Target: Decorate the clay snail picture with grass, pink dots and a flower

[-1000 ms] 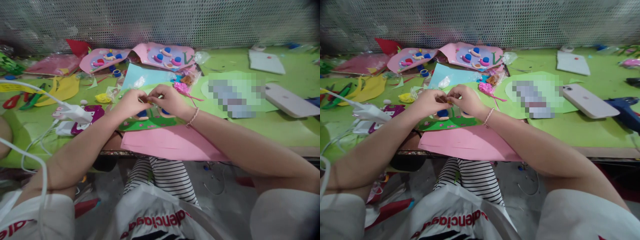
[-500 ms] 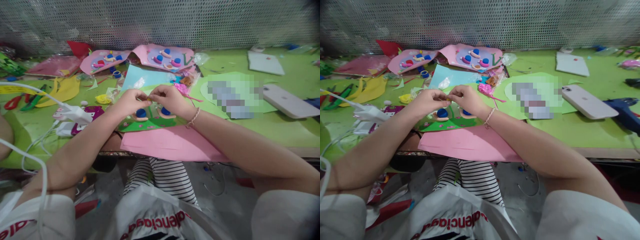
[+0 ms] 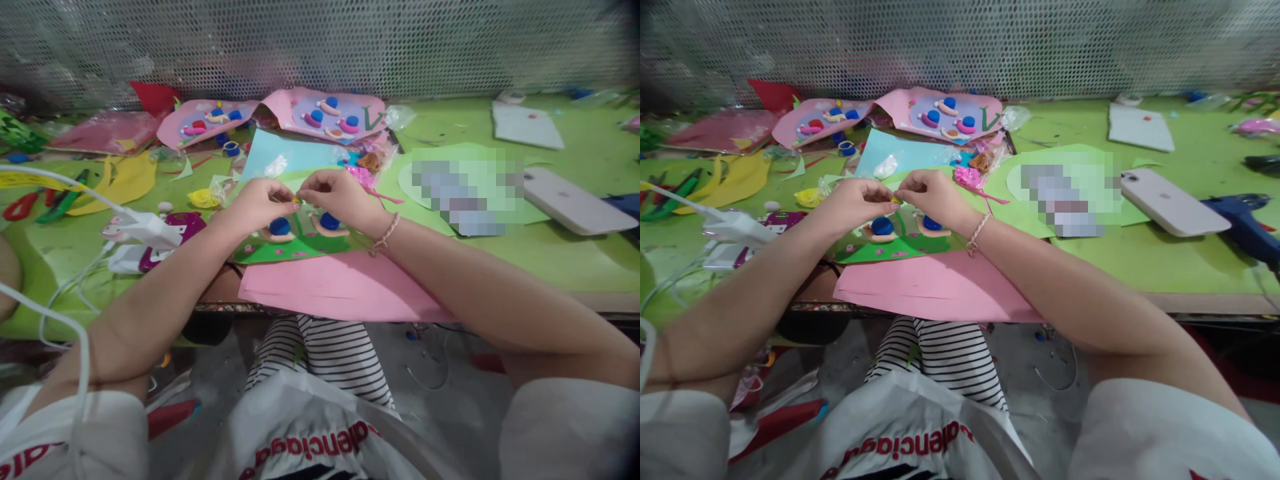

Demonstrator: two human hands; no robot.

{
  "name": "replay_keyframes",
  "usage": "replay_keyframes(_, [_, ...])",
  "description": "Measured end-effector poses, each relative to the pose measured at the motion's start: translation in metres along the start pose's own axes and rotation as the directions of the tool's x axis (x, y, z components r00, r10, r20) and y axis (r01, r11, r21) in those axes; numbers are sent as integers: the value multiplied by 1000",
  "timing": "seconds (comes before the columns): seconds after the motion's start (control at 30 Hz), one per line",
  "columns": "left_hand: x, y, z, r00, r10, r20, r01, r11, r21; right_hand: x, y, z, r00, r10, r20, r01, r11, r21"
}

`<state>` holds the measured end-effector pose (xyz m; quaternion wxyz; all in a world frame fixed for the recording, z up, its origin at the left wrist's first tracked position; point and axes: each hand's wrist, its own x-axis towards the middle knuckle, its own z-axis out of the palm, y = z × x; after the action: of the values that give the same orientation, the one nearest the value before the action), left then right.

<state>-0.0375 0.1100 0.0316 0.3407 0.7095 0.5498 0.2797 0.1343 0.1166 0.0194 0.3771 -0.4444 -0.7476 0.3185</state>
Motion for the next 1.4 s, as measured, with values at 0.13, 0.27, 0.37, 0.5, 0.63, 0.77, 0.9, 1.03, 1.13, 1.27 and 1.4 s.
replay_keyframes(0.13, [0, 1, 0, 1000, 1, 23, -1, 1000, 10, -1, 0, 0, 1000, 8, 27, -8, 1000, -20])
replay_keyframes(0.27, [0, 1, 0, 998, 23, 52, -25, 999, 42, -2, -2, 1, 999, 24, 35, -24, 999, -21])
replay_keyframes(0.37, [1, -2, 0, 997, 43, 67, -47, 998, 53, -3, -2, 2, 999, 5, 37, -3, 998, -57])
replay_keyframes(0.5, [1, -6, 1, 996, 64, 69, -69, 996, 61, -3, -4, 3, 997, -66, 40, 71, 987, -146])
replay_keyframes(0.63, [0, -5, 1, 996, 73, 60, -78, 994, 77, -4, -6, 4, 991, -128, 38, 134, 963, -233])
replay_keyframes(0.77, [1, -4, 0, 996, 81, 49, -85, 994, 70, -6, -6, 3, 977, -206, 46, 211, 941, -266])
replay_keyframes(0.9, [3, -6, 0, 995, 88, 37, -90, 994, 56, -5, -4, 1, 971, -241, 1, 235, 946, -223])
replay_keyframes(1.03, [3, -5, 0, 997, 66, 46, -68, 997, 46, -3, -2, 0, 978, -208, 13, 206, 962, -177])
replay_keyframes(1.13, [0, -4, 0, 997, 38, 61, -41, 998, 43, -2, -1, 1, 986, -165, 19, 166, 974, -155])
replay_keyframes(1.27, [0, -4, 0, 995, 63, 78, -66, 997, 36, -2, -1, 1, 991, -125, 50, 131, 980, -146])
replay_keyframes(1.4, [0, -4, 1, 994, 90, 62, -93, 994, 56, -2, -5, 2, 996, -79, 44, 83, 993, -89])
